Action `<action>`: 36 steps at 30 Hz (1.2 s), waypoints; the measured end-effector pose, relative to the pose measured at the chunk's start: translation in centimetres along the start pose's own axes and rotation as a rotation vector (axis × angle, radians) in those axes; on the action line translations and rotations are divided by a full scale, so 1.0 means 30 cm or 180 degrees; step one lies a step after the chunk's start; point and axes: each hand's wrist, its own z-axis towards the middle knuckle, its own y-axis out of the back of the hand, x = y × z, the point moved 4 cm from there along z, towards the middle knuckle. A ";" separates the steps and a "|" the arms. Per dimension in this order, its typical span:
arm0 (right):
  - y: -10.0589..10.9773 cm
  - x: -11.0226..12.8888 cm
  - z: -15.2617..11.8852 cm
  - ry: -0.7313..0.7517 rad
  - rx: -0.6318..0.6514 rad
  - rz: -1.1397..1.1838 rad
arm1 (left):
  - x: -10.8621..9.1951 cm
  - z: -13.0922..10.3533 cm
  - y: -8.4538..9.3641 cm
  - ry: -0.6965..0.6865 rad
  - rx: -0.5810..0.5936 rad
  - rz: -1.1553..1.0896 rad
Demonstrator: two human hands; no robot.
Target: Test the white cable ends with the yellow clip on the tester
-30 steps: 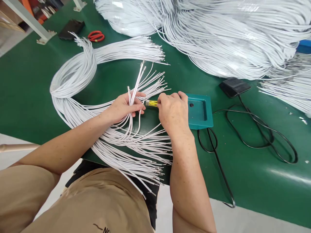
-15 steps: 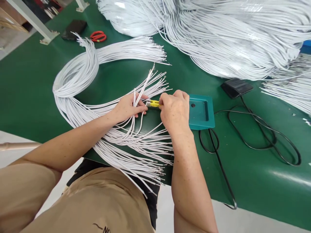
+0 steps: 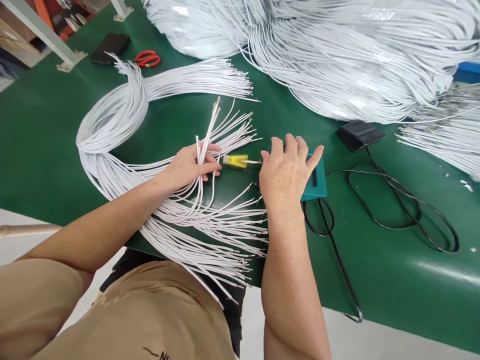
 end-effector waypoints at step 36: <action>-0.042 0.155 -0.035 -0.0938 0.1775 0.3354 | -0.021 -0.019 -0.001 -0.0145 0.0486 -0.0334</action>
